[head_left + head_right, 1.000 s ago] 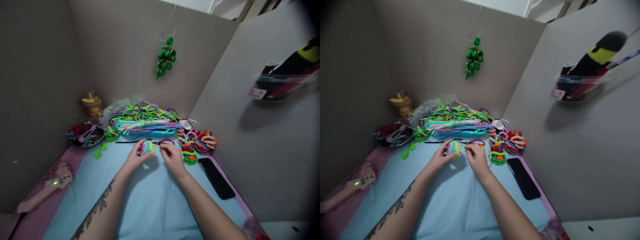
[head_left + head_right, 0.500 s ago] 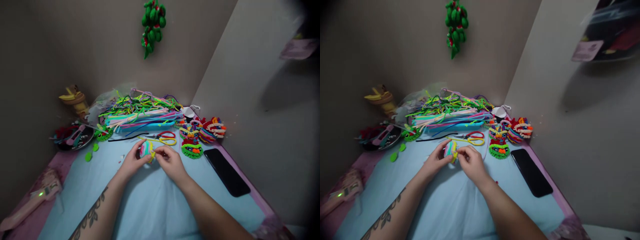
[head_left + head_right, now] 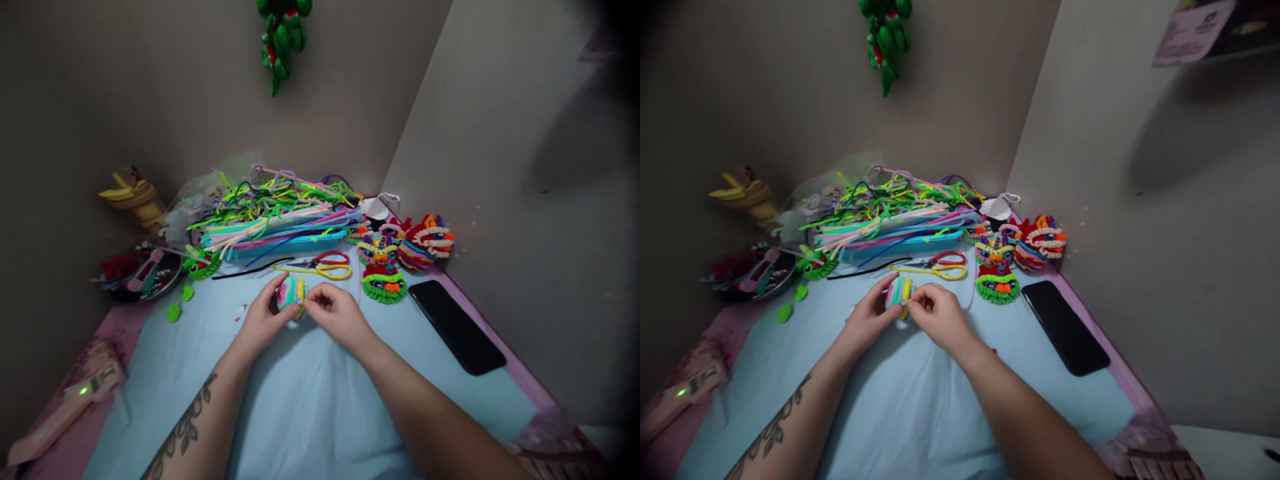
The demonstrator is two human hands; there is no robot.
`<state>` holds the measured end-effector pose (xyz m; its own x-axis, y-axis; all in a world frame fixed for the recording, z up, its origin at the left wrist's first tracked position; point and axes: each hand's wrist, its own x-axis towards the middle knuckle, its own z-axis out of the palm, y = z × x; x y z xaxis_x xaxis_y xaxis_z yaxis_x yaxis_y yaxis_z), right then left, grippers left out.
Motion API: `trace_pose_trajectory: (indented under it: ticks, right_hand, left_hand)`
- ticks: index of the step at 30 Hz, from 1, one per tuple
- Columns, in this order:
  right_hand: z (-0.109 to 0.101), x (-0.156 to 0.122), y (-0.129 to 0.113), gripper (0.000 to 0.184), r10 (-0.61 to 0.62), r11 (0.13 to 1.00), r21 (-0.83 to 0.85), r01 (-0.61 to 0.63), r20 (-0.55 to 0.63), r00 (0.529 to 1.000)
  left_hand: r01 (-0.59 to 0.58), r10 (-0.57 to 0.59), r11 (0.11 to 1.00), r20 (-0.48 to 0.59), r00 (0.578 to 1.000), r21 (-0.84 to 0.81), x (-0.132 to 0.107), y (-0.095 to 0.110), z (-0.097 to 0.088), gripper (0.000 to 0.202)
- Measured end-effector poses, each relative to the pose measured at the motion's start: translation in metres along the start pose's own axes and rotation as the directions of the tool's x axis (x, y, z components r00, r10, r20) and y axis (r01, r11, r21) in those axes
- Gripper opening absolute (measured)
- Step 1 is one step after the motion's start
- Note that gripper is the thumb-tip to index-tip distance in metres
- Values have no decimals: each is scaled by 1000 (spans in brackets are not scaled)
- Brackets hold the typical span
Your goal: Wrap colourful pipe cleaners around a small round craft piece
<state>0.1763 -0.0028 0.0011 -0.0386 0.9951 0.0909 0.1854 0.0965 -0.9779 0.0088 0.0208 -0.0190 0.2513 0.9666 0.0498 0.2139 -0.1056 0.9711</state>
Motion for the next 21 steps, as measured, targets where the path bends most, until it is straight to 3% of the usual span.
trace_pose_trajectory:
  ticks: [4, 7, 9, 12, 17, 21]
  right_hand:
    - [3, -1, 0, 7, -33, 999, -34, 31, -67, 997]
    - [4, -1, 1, 8, -52, 999, -16, 51, -104, 993]
    - [5, -1, 1, 9, -57, 998, -15, 56, -107, 993]
    - [6, -1, 1, 9, -84, 995, -58, 78, -110, 990]
    - [6, -1, 2, 9, -98, 992, -93, 89, -101, 990]
    - [5, 2, 4, 12, 2, 1000, 17, -1, -77, 997]
  left_hand:
    - [-177, 220, 941, -124, 968, 287, -4, 3, 1, 62]
    - [-326, 454, 814, -179, 873, 480, -9, 12, 1, 34]
    - [-402, 566, 726, -152, 810, 558, -11, 17, 2, 17]
    - [-476, 650, 640, -94, 754, 603, -12, 20, 5, 16]
    - [-514, 681, 601, -55, 730, 612, -12, 18, 6, 19]
    - [-518, 649, 601, 7, 761, 609, -14, 15, 7, 21]
